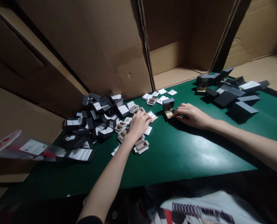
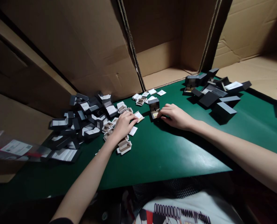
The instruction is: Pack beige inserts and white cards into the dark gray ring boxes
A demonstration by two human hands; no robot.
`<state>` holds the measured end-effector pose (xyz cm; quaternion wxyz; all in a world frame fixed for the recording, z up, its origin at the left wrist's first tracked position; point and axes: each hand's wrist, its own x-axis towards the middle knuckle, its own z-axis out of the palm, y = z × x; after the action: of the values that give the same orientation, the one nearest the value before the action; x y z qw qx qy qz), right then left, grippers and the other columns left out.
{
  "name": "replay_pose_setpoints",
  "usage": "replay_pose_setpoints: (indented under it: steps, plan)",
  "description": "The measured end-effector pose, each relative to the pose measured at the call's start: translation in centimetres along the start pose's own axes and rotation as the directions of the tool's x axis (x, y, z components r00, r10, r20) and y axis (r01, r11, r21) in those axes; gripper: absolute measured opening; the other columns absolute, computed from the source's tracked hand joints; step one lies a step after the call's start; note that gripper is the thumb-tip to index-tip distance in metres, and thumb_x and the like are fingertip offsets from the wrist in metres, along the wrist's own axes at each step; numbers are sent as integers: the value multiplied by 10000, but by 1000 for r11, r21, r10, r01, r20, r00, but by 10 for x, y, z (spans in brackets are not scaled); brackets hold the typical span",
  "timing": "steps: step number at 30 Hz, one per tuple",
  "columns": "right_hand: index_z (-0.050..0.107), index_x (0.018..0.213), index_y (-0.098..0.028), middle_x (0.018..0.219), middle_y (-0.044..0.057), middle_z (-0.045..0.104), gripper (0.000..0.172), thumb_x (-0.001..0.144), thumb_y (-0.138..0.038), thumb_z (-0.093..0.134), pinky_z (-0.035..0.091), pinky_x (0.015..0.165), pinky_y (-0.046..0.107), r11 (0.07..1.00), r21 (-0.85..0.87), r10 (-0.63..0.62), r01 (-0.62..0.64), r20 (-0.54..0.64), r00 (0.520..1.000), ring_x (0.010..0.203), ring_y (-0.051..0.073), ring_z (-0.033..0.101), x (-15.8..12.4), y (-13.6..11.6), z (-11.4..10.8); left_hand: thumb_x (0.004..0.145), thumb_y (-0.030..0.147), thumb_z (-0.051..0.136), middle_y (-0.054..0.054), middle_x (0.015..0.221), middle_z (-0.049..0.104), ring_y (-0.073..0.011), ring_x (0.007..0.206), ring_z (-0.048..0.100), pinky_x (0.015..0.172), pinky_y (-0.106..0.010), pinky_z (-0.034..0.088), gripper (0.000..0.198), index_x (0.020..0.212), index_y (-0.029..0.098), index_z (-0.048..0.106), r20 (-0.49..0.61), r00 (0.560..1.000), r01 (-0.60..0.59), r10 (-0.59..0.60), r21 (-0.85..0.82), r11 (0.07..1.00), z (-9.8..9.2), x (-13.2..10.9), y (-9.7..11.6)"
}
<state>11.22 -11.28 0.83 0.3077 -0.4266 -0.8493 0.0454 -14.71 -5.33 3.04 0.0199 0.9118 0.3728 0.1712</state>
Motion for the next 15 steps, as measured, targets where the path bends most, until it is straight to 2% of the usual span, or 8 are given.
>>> replay_pose_setpoints:
  steps: [5, 9, 15]
  plan:
    - [640, 922, -208, 861, 82, 663, 211, 888, -200, 432, 422, 730, 359, 999, -25, -37, 36, -17, 999, 820, 214, 558, -1, 3, 1, 831, 161, 598, -58, 869, 614, -222, 906, 547, 788, -355, 452, 79, 772, 167, 650, -2, 1000, 28, -28, -16, 999, -3, -1, 2]
    - [641, 915, -189, 827, 76, 654, 201, 877, -167, 445, 408, 716, 345, 997, -37, -71, 70, -49, 996, 804, 204, 552, -2, 4, 3, 853, 164, 546, -47, 829, 611, -190, 826, 565, 735, -310, 452, 105, 755, 160, 584, -142, 989, 21, -30, -59, 998, -3, -1, 4]
    - [638, 916, -182, 805, 69, 638, 193, 880, -152, 451, 391, 707, 334, 995, -21, -102, 102, -24, 994, 786, 193, 539, -2, -3, 3, 857, 154, 484, -8, 753, 606, -130, 649, 571, 606, -237, 420, 67, 807, 176, 523, -308, 947, 36, -92, -184, 982, 0, -1, 1]
